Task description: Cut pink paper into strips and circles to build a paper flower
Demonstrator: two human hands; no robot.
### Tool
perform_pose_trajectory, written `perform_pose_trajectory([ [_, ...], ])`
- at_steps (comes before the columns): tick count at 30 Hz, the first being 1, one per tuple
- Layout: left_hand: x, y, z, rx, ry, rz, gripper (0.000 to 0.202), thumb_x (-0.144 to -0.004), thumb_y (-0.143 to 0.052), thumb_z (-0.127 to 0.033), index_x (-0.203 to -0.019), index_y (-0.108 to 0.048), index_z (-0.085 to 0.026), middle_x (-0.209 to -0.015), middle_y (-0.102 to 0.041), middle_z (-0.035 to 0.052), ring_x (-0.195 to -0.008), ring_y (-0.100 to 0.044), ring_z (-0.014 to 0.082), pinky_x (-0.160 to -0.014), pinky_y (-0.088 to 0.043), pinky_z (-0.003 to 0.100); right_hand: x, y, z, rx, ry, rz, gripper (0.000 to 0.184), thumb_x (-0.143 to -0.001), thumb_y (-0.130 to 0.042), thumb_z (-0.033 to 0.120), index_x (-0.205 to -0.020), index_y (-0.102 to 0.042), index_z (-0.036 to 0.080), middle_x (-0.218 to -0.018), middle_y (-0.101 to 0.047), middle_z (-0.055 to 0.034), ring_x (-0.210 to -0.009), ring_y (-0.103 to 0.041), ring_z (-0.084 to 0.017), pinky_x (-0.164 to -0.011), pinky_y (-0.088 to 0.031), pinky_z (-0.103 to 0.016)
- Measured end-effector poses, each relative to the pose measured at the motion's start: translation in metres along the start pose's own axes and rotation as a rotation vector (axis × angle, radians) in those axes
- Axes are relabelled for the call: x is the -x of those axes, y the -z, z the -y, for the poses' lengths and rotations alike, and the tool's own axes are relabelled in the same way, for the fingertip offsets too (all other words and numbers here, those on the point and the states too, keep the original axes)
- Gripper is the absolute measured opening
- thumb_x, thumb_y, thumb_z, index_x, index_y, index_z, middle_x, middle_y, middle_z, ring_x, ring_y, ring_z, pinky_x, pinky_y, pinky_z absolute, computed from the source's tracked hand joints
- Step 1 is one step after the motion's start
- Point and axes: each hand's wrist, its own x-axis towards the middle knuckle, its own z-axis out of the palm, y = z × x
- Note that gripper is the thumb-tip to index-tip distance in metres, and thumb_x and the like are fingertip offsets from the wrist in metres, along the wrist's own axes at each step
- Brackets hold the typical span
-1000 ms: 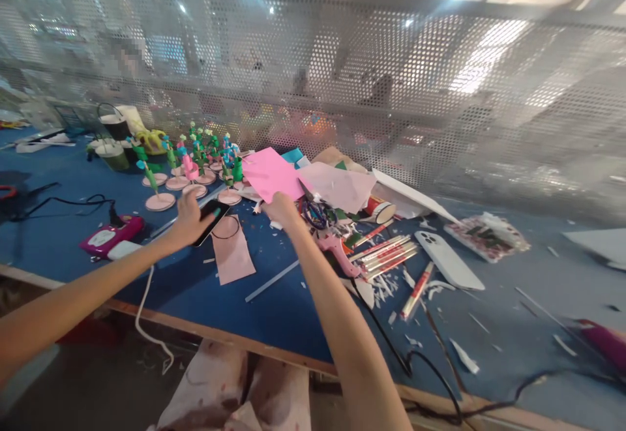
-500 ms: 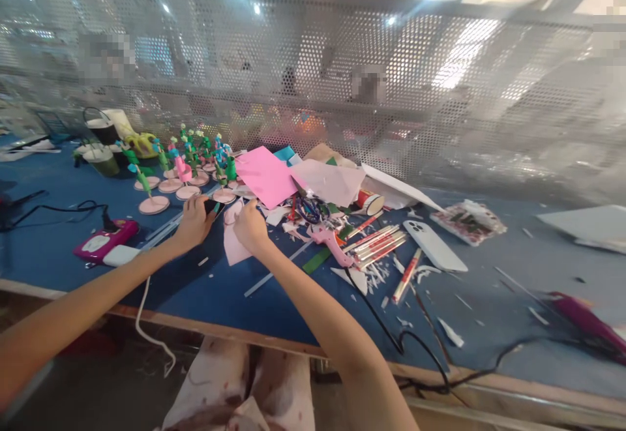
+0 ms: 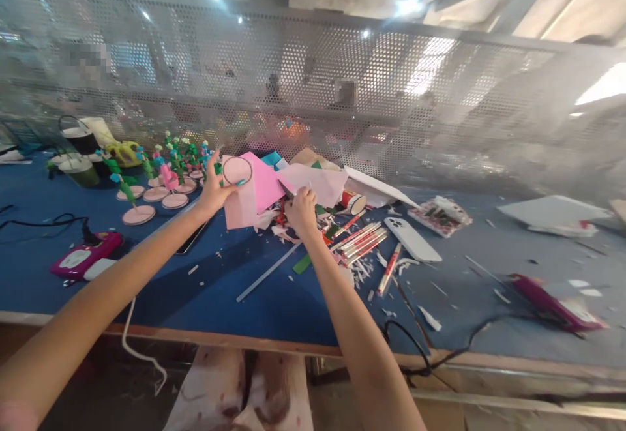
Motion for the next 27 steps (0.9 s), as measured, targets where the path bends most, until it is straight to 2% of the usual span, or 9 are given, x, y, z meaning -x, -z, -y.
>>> perform_pose_trajectory([
  [3, -0.018, 0.0, -0.003, 0.033, 0.063, 0.102, 0.04, -0.069, -0.064, -0.013, -0.109, -0.061, -0.016, -0.12, -0.062, 0.0099, -0.111, -0.058, 0.0229, -0.1, -0.045, 0.04, -0.002, -0.013, -0.014, 0.14, -0.104, 0.112, 0.031, -0.068, -0.056, 0.012, -0.099, -0.051, 0.008, -0.101, -0.057, -0.027, -0.104, -0.049, -0.04, -0.089, -0.037, -0.056],
  [6, -0.023, -0.005, -0.009, 0.023, 0.103, 0.23, 0.026, -0.07, -0.06, -0.01, -0.095, -0.066, -0.014, -0.107, -0.068, 0.0092, -0.103, -0.061, 0.0221, -0.097, -0.046, 0.039, 0.001, -0.031, -0.014, 0.152, -0.159, 0.101, 0.03, -0.075, -0.05, 0.015, -0.102, -0.05, 0.004, -0.104, -0.053, -0.0321, -0.104, -0.049, -0.041, -0.085, -0.039, -0.056],
  [9, -0.02, -0.009, -0.012, 0.007, 0.095, 0.259, 0.031, -0.068, -0.062, -0.01, -0.099, -0.065, -0.015, -0.111, -0.066, 0.0091, -0.106, -0.06, 0.0217, -0.098, -0.045, 0.039, 0.005, -0.042, -0.013, 0.158, -0.195, 0.076, 0.039, -0.077, -0.054, 0.026, -0.107, -0.047, 0.003, -0.11, -0.049, -0.0342, -0.108, -0.046, -0.044, -0.084, -0.039, -0.056],
  [12, -0.018, -0.005, -0.013, 0.024, 0.034, 0.319, 0.045, -0.065, -0.071, -0.016, -0.109, -0.061, -0.015, -0.12, -0.062, 0.0106, -0.115, -0.056, 0.0236, -0.103, -0.041, 0.039, 0.006, -0.044, -0.017, 0.154, -0.195, 0.09, 0.05, -0.07, -0.063, 0.035, -0.108, -0.046, 0.008, -0.111, -0.051, -0.0284, -0.11, -0.046, -0.043, -0.088, -0.037, -0.056],
  [17, -0.019, 0.007, -0.013, -0.052, -0.059, 0.345, 0.073, -0.063, -0.078, -0.033, -0.128, -0.049, -0.016, -0.139, -0.047, 0.0138, -0.132, -0.041, 0.0281, -0.112, -0.03, 0.04, 0.001, -0.035, -0.033, 0.154, -0.231, 0.164, 0.05, -0.065, -0.064, 0.033, -0.104, -0.047, 0.007, -0.107, -0.053, -0.0235, -0.107, -0.05, -0.039, -0.093, -0.036, -0.048],
  [21, -0.021, 0.011, -0.01, -0.06, -0.132, 0.344, 0.086, -0.062, -0.079, -0.04, -0.136, -0.041, -0.018, -0.146, -0.039, 0.0144, -0.138, -0.032, 0.0293, -0.116, -0.022, 0.043, -0.001, -0.026, -0.039, 0.162, -0.239, 0.156, 0.052, -0.067, -0.06, 0.035, -0.108, -0.046, 0.006, -0.112, -0.05, -0.0236, -0.111, -0.047, -0.038, -0.092, -0.036, -0.046],
  [25, -0.021, 0.013, -0.009, -0.046, -0.143, 0.347, 0.086, -0.062, -0.079, -0.038, -0.137, -0.04, -0.019, -0.147, -0.039, 0.0138, -0.138, -0.032, 0.0283, -0.116, -0.023, 0.042, -0.003, -0.017, -0.036, 0.249, -0.225, 0.16, 0.062, -0.062, -0.067, 0.039, -0.109, -0.046, 0.004, -0.118, -0.047, -0.0277, -0.115, -0.043, -0.042, -0.094, -0.033, -0.048],
  [27, -0.021, 0.013, -0.011, -0.019, -0.122, 0.35, 0.077, -0.066, -0.076, -0.037, -0.134, -0.044, -0.019, -0.144, -0.042, 0.0133, -0.136, -0.036, 0.0271, -0.114, -0.027, 0.041, -0.006, -0.011, -0.034, 0.262, -0.225, 0.198, 0.054, -0.069, -0.063, 0.038, -0.108, -0.048, 0.005, -0.116, -0.05, -0.0261, -0.114, -0.045, -0.04, -0.094, -0.034, -0.047],
])
